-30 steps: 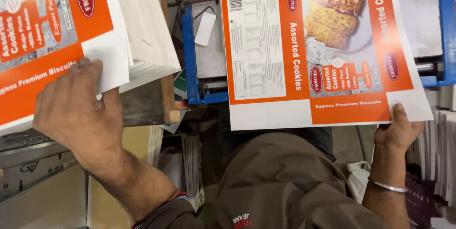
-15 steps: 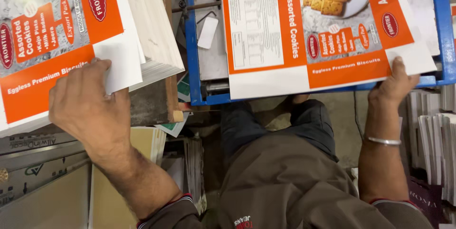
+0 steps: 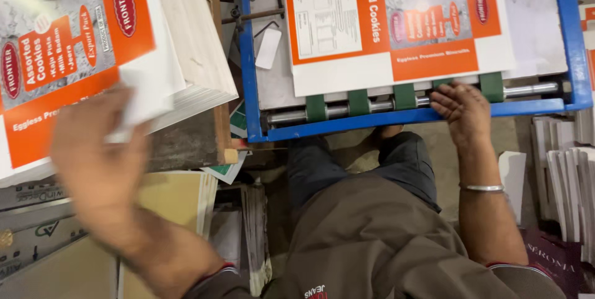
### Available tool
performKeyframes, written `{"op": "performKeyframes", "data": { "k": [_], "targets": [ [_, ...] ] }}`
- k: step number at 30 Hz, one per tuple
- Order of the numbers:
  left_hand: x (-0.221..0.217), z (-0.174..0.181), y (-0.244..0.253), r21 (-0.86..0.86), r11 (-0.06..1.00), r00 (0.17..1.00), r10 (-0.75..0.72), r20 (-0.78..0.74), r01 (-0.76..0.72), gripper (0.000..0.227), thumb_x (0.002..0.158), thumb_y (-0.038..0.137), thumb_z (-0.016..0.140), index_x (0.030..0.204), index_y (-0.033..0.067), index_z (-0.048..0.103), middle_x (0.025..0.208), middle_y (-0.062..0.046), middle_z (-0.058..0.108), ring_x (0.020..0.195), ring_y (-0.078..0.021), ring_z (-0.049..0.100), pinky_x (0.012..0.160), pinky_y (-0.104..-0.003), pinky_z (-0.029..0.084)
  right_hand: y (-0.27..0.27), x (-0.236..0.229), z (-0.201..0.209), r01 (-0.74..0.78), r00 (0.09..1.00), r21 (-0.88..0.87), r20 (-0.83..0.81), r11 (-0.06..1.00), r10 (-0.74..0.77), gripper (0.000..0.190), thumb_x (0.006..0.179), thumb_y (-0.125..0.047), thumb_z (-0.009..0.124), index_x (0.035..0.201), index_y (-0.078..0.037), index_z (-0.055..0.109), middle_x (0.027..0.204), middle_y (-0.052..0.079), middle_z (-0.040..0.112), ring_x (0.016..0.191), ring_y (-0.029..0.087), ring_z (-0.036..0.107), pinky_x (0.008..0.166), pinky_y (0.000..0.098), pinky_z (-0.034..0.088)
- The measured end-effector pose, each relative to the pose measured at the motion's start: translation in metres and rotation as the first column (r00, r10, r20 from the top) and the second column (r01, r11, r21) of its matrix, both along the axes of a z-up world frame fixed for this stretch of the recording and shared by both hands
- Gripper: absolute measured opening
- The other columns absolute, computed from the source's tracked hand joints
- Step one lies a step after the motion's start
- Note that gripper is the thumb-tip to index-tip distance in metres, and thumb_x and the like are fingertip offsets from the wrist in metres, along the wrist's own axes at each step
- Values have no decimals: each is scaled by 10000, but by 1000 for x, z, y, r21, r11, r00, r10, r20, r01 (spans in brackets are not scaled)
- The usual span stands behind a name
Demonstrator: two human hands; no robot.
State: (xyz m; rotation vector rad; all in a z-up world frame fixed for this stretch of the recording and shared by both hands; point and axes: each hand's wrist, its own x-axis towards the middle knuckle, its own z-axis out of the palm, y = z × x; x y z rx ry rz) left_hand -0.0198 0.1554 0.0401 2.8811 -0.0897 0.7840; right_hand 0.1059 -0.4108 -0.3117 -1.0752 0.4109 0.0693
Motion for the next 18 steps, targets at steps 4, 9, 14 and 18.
{"op": "performKeyframes", "data": {
  "k": [4,9,14,18],
  "targets": [
    [-1,-19,50,-304,952,966,108,233,-34,279,1080,70,584,1293,-74,692,1143,-180,739,977,-296,672,898,-400,539,21,-12,23,-98,995,-4,-16,995,98,358,1105,-176,534,1384,47,512,1230,220,673,1082,340,709,888,419,629],
    [5,-19,-6,-243,970,970,28,240,32,320,1096,119,436,1304,-31,628,1229,-143,695,999,-243,647,843,-381,506,73,-17,106,-248,962,77,136,966,236,467,1090,-201,543,1457,79,471,1329,243,646,1149,347,693,935,420,609],
    [22,-31,-165,223,958,978,-156,-135,183,435,943,148,645,1328,-48,590,1291,-205,625,1203,-360,580,1124,-529,410,151,-38,196,-700,657,232,579,675,483,492,1077,-209,592,1519,-49,447,1430,181,605,1335,350,639,1033,477,602],
    [16,-11,-208,141,923,932,-342,-124,357,531,886,315,712,1301,-2,616,1318,-187,613,1291,-355,559,1188,-601,338,184,-47,220,-514,846,386,374,766,380,516,1046,-131,591,1527,-62,418,1475,95,557,1367,243,571,1132,424,526]
  ]
}}
